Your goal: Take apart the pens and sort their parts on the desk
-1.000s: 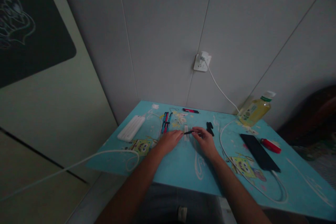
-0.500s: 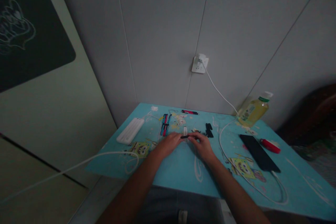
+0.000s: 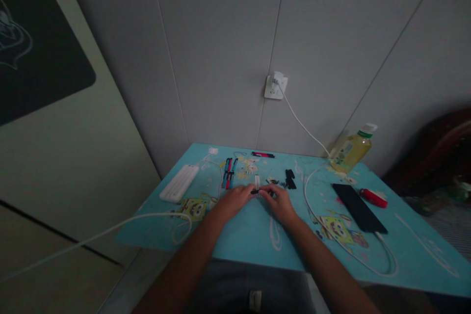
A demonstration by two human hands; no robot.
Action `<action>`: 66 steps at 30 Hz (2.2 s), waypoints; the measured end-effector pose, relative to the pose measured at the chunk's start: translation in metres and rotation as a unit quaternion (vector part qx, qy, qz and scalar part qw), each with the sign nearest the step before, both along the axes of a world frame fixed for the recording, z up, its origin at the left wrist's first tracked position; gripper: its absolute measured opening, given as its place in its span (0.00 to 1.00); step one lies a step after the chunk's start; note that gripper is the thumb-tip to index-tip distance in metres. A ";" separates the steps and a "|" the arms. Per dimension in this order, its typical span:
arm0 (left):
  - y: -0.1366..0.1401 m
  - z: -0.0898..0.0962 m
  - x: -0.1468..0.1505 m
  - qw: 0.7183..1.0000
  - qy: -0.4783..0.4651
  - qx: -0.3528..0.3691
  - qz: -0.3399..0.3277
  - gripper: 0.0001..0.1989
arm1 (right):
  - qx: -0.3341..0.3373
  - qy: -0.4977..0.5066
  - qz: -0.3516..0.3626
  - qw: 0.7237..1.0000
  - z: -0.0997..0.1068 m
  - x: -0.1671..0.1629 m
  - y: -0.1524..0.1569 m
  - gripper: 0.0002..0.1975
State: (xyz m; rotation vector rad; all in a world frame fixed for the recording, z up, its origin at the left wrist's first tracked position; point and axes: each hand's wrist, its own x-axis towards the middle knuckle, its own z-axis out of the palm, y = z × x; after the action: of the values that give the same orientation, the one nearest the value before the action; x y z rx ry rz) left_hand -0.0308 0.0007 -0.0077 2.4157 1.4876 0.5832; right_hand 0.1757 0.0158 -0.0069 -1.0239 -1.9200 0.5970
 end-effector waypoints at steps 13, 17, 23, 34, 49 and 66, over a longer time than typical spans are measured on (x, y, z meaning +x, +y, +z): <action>-0.001 0.003 -0.001 0.999 -0.018 0.035 -0.013 0.12 | 0.022 -0.053 -0.014 0.998 -0.002 -0.001 0.000 0.14; -0.001 0.003 -0.002 0.999 -0.020 0.041 -0.019 0.13 | 0.031 -0.062 0.006 0.998 0.000 0.000 -0.001 0.13; -0.004 0.002 -0.003 0.998 -0.019 0.044 -0.031 0.14 | 0.033 -0.083 0.013 0.996 0.000 0.001 0.001 0.12; -0.001 0.000 -0.001 0.997 -0.013 0.065 -0.035 0.15 | 0.047 -0.086 0.025 0.995 0.002 0.001 -0.002 0.12; -0.004 0.001 0.001 0.997 -0.010 0.067 -0.040 0.13 | 0.085 -0.160 -0.114 0.977 -0.001 0.021 0.011 0.20; -0.006 0.005 0.002 0.999 0.005 0.040 -0.001 0.14 | 0.086 -0.267 -0.259 0.924 -0.010 0.038 0.040 0.13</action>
State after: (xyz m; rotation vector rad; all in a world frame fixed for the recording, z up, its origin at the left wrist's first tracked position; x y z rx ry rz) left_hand -0.0290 -0.0050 -0.0030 2.4830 1.4936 0.6426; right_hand 0.2137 0.0556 -0.0171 -1.6168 -1.9748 -0.1764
